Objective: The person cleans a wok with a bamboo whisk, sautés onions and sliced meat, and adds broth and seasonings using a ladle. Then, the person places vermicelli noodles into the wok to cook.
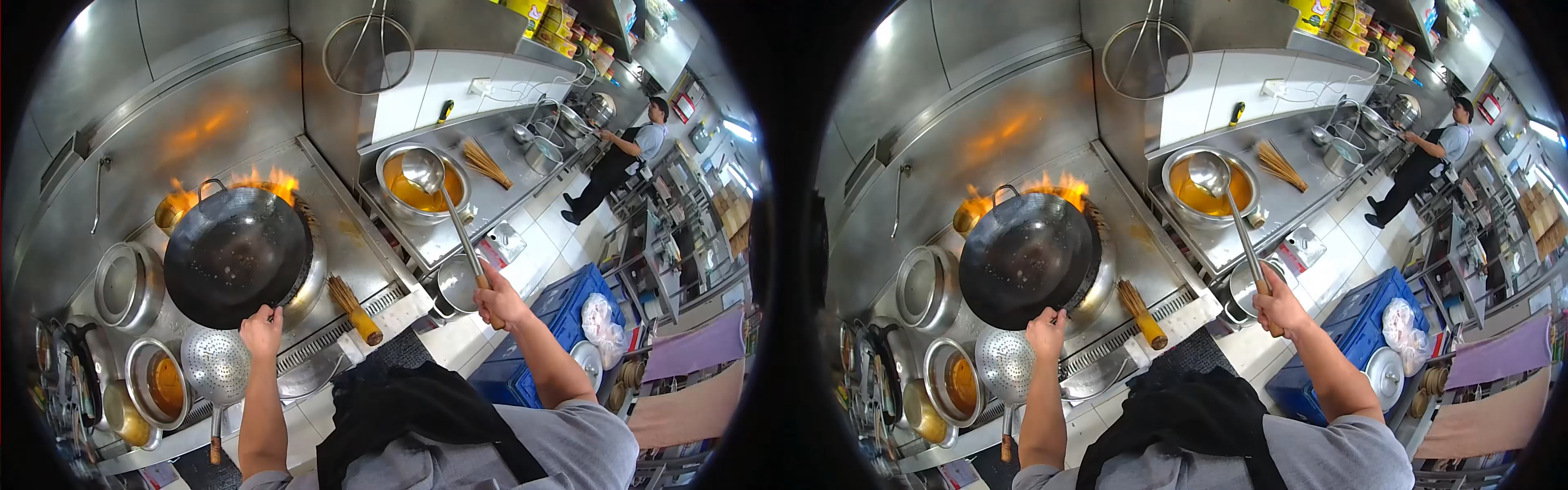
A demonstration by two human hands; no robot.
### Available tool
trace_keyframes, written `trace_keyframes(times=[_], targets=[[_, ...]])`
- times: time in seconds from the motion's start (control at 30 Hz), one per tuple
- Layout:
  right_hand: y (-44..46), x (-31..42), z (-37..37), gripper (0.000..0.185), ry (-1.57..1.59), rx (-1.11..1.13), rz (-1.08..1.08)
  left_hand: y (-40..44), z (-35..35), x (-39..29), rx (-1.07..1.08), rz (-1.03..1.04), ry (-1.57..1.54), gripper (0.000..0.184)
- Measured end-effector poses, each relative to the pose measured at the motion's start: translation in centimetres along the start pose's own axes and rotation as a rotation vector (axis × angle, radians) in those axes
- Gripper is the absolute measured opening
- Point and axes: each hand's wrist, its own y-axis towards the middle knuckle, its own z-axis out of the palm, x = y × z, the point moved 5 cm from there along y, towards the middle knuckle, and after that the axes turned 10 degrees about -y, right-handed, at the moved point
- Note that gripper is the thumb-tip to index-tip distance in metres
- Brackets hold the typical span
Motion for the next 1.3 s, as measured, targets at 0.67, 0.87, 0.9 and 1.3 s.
trace_keyframes(times=[0.67,0.87,0.9,1.3], targets=[[6.3,5.2,4.4,0.080,0.542,0.755,0.136,-1.3,-3.1,-2.9,-0.133,-0.094,-0.040,0.020],[18.3,6.1,12.6,0.087,-0.056,0.935,-0.059,-11.2,-6.8,-9.5,-0.259,-0.395,-0.021,0.022],[20.0,6.5,14.6,0.087,-0.022,0.906,-0.073,-14.2,-7.3,-10.4,-0.292,-0.516,-0.039,0.023],[20.7,3.8,26.9,0.053,0.487,1.364,0.285,-46.6,-15.0,-35.8,-0.972,-1.409,0.369,0.019]])
